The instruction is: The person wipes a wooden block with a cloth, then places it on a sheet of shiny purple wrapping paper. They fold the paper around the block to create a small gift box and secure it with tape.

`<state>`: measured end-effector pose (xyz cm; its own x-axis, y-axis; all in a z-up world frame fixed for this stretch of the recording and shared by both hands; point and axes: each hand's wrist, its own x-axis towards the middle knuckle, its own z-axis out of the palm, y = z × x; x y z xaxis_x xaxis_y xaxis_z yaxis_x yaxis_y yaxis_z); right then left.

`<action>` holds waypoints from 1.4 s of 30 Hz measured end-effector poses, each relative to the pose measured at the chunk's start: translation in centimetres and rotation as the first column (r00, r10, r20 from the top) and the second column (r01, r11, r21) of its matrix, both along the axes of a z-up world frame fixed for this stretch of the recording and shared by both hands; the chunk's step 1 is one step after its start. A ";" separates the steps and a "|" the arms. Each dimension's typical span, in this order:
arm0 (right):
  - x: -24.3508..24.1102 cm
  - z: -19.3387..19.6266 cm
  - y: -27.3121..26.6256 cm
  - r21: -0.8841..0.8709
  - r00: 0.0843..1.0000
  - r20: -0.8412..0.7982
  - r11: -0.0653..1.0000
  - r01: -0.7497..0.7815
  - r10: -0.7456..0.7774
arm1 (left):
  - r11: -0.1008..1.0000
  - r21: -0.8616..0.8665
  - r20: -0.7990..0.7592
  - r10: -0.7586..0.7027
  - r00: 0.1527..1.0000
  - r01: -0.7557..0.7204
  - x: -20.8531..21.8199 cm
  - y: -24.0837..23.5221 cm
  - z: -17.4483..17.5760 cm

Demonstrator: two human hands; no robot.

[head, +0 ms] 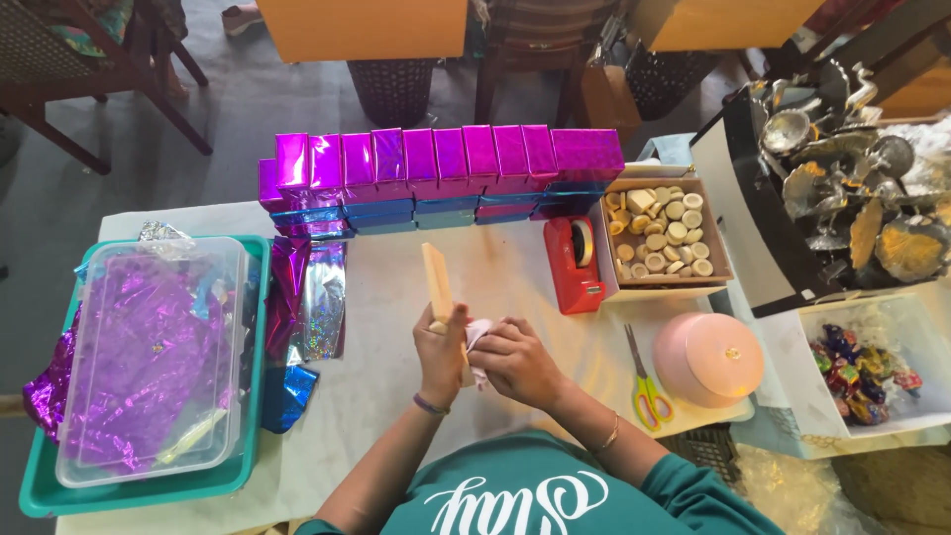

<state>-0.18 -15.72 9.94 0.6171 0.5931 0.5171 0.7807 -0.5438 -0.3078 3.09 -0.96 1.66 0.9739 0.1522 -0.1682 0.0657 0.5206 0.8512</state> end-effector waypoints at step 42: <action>5.2 -5.8 -4.3 0.337 0.998 -0.067 0.941 0.031 -0.009 | 0.644 0.255 -0.098 -0.725 0.682 0.721 -3.4 -0.1 1.6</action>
